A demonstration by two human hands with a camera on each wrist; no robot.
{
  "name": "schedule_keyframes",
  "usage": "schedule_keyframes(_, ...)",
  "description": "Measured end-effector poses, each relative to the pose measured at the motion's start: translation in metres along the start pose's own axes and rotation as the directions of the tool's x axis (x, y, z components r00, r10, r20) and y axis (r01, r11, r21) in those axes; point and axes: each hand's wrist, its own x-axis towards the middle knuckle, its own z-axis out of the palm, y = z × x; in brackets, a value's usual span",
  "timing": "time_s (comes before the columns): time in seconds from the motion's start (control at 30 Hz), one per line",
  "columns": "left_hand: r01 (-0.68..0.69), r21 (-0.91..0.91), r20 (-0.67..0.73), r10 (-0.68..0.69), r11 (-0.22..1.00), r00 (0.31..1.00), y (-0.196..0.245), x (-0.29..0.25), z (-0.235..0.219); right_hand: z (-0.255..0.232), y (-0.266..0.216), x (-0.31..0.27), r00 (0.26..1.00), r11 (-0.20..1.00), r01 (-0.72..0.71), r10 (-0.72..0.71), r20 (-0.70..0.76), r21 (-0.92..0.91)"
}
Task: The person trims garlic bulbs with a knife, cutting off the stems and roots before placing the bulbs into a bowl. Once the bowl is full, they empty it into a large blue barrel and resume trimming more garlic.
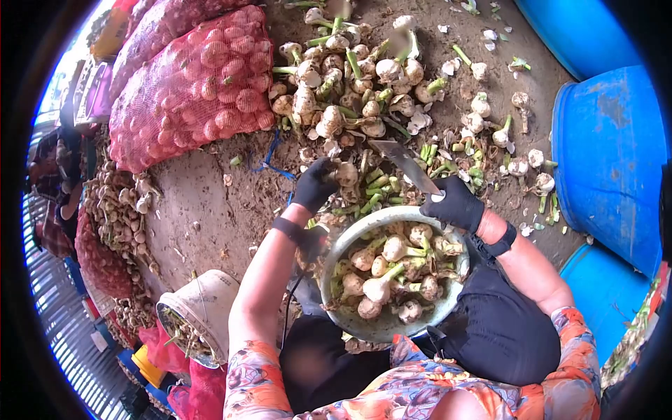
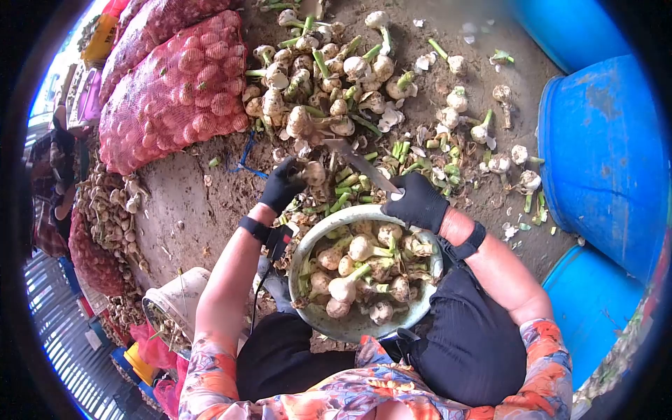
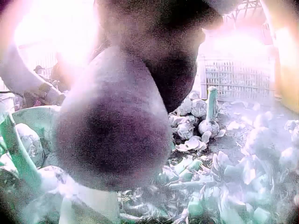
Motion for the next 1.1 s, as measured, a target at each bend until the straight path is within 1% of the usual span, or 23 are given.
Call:
schedule_keyframes(0.03, 0.074, 0.064, 0.088, -0.080, 0.995, 0.993, 0.024, -0.004, -0.002, 0.002, -0.001, 0.001, 0.998, 0.997, 0.058, -0.058, -0.016, -0.043)
schedule_keyframes(0.07, -0.022, 0.282, 0.035, 0.013, 0.959, 0.999, 0.032, -0.010, 0.004, 0.005, -0.002, 0.002, 0.993, 0.990, 0.116, -0.119, -0.030, -0.087)
schedule_keyframes(0.13, 0.131, 0.262, -0.031, -0.128, 0.956, 0.991, 0.033, -0.010, 0.014, 0.008, -0.007, 0.004, 0.990, 0.984, 0.138, -0.142, -0.027, -0.115)
schedule_keyframes(0.17, 0.107, 0.357, -0.056, -0.093, 0.928, 0.994, 0.033, -0.008, 0.017, 0.009, -0.009, 0.005, 0.987, 0.978, 0.153, -0.158, -0.024, -0.144)
schedule_keyframes(0.2, 0.107, 0.354, -0.057, -0.092, 0.929, 0.994, 0.029, -0.003, 0.014, 0.010, -0.010, 0.005, 0.985, 0.971, 0.165, -0.171, -0.020, -0.174)
schedule_keyframes(0.3, 0.217, 0.255, -0.007, -0.223, 0.942, 0.975, 0.028, 0.008, 0.003, 0.011, -0.007, 0.006, 0.980, 0.963, 0.169, -0.187, -0.072, -0.212)
schedule_keyframes(0.33, 0.309, -0.258, 0.016, -0.316, 0.916, 0.949, 0.033, 0.006, 0.003, 0.010, -0.007, 0.006, 0.971, 0.955, 0.169, -0.204, -0.127, -0.245)
schedule_keyframes(0.43, 0.299, -0.583, 0.124, -0.281, 0.755, 0.952, 0.058, -0.010, 0.001, 0.009, -0.008, 0.007, 0.935, 0.923, 0.227, -0.295, -0.196, -0.310)
schedule_keyframes(0.47, 0.170, -0.386, 0.137, -0.126, 0.907, 0.982, 0.066, -0.018, 0.004, 0.010, -0.010, 0.007, 0.935, 0.925, 0.225, -0.294, -0.200, -0.306)
schedule_keyframes(0.53, 0.185, -0.440, 0.175, -0.118, 0.879, 0.977, 0.101, -0.033, 0.018, 0.013, -0.018, 0.005, 0.932, 0.904, 0.235, -0.313, -0.181, -0.356)
schedule_keyframes(0.57, 0.048, -0.132, 0.181, -0.023, 0.990, 0.983, 0.114, -0.035, 0.018, 0.014, -0.023, 0.002, 0.937, 0.882, 0.230, -0.315, -0.150, -0.411)
schedule_keyframes(0.6, 0.164, -0.234, 0.242, -0.106, 0.958, 0.965, 0.127, -0.039, 0.019, 0.014, -0.027, 0.000, 0.938, 0.883, 0.228, -0.313, -0.152, -0.410)
schedule_keyframes(0.67, 0.115, -0.266, 0.255, -0.045, 0.957, 0.966, 0.129, -0.044, 0.026, 0.014, -0.030, -0.005, 0.849, 0.790, 0.415, -0.514, -0.120, -0.451)
schedule_keyframes(0.7, 0.116, -0.264, 0.258, -0.045, 0.958, 0.965, 0.131, -0.045, 0.030, 0.014, -0.029, -0.006, 0.826, 0.743, 0.442, -0.556, -0.095, -0.502)
schedule_keyframes(0.73, -0.066, -0.158, 0.159, 0.092, 0.985, 0.983, 0.134, -0.046, 0.033, 0.014, -0.031, -0.008, 0.826, 0.745, 0.440, -0.555, -0.099, -0.502)
schedule_keyframes(0.77, -0.238, -0.034, 0.075, 0.239, 0.971, 0.968, 0.137, -0.047, 0.035, 0.015, -0.033, -0.010, 0.794, 0.706, 0.473, -0.600, -0.092, -0.527)
schedule_keyframes(0.8, -0.238, -0.033, 0.078, 0.240, 0.971, 0.968, 0.139, -0.049, 0.037, 0.015, -0.036, -0.011, 0.761, 0.665, 0.504, -0.644, -0.081, -0.552)
schedule_keyframes(0.87, -0.168, -0.063, 0.109, 0.174, 0.984, 0.979, 0.143, -0.052, 0.038, 0.013, -0.037, -0.013, 0.755, 0.666, 0.509, -0.650, -0.090, -0.545)
schedule_keyframes(0.93, -0.199, -0.035, 0.121, 0.202, 0.979, 0.972, 0.135, -0.054, 0.039, 0.013, -0.040, -0.015, 0.748, 0.668, 0.515, -0.656, -0.098, -0.537)
schedule_keyframes(1.0, -0.277, -0.112, 0.137, 0.291, 0.954, 0.947, 0.128, -0.057, 0.041, 0.012, -0.044, -0.018, 0.735, 0.648, 0.538, -0.673, -0.076, -0.540)
schedule_keyframes(1.03, -0.095, -0.253, 0.151, 0.137, 0.963, 0.979, 0.137, -0.061, 0.044, 0.013, -0.044, -0.018, 0.735, 0.649, 0.538, -0.674, -0.077, -0.538)
schedule_keyframes(1.07, -0.095, -0.251, 0.151, 0.136, 0.963, 0.979, 0.139, -0.064, 0.047, 0.014, -0.044, -0.017, 0.725, 0.640, 0.564, -0.687, -0.059, -0.522)
schedule_keyframes(1.1, 0.015, -0.370, 0.161, 0.048, 0.929, 0.986, 0.141, -0.069, 0.049, 0.015, -0.043, -0.017, 0.713, 0.631, 0.589, -0.700, -0.042, -0.505)
